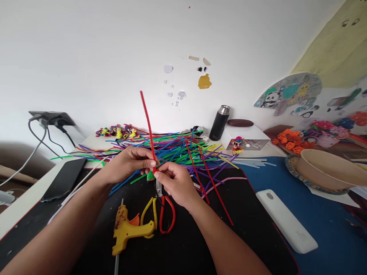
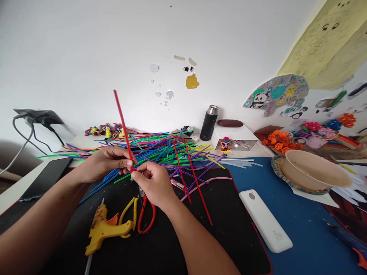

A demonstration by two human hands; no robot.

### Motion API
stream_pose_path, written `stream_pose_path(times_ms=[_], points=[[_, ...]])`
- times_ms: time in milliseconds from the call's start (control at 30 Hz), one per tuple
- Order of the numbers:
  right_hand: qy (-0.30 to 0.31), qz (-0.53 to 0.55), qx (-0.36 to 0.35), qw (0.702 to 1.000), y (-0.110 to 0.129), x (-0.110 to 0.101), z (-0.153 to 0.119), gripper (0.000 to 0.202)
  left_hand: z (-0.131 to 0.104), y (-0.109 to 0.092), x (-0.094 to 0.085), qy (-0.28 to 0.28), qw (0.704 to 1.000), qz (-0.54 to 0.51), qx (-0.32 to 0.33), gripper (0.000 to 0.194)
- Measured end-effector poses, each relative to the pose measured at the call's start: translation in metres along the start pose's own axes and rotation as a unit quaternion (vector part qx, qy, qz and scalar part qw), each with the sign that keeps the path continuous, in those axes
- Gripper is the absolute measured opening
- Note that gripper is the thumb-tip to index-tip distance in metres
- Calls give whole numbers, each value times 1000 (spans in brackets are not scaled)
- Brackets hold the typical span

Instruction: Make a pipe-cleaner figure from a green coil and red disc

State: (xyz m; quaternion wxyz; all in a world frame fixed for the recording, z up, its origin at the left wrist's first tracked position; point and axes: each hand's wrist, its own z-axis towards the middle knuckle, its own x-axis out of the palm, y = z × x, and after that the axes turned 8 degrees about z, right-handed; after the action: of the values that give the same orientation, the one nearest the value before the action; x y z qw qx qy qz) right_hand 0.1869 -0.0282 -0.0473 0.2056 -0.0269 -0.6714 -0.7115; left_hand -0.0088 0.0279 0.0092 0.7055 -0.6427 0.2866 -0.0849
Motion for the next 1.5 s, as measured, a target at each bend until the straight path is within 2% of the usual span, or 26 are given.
stream_pose_path(times_ms=[167, 367, 733, 1067, 1233, 1367, 1500], points=[[-24, 51, 1, 998, 0, 1, 2, 33, 2, 1, 1, -44, 999, -31, -5, 34], [-35, 94, -13, 995, 2, 1, 4, 39, 3, 0, 3, -62, 997, -49, 23, 38], [-84, 104, -26, 991, -4, 0, 8, 44, 2, -1, 10, -48, 998, -25, 21, 37], [-45, 40, -17, 998, 0, 0, 2, 31, 2, 0, 10, -54, 998, -31, 15, 30], [-11, -6, -1, 1000, -4, -1, 2, 25, 0, -8, 10, -19, 999, 30, 13, 30], [-17, 11, 3, 1000, -6, -1, 3, 27, 0, -8, 10, -21, 999, 22, 16, 34], [-17, 61, -5, 998, -3, 1, 3, 32, 0, -3, 9, -48, 999, -12, 16, 32]])
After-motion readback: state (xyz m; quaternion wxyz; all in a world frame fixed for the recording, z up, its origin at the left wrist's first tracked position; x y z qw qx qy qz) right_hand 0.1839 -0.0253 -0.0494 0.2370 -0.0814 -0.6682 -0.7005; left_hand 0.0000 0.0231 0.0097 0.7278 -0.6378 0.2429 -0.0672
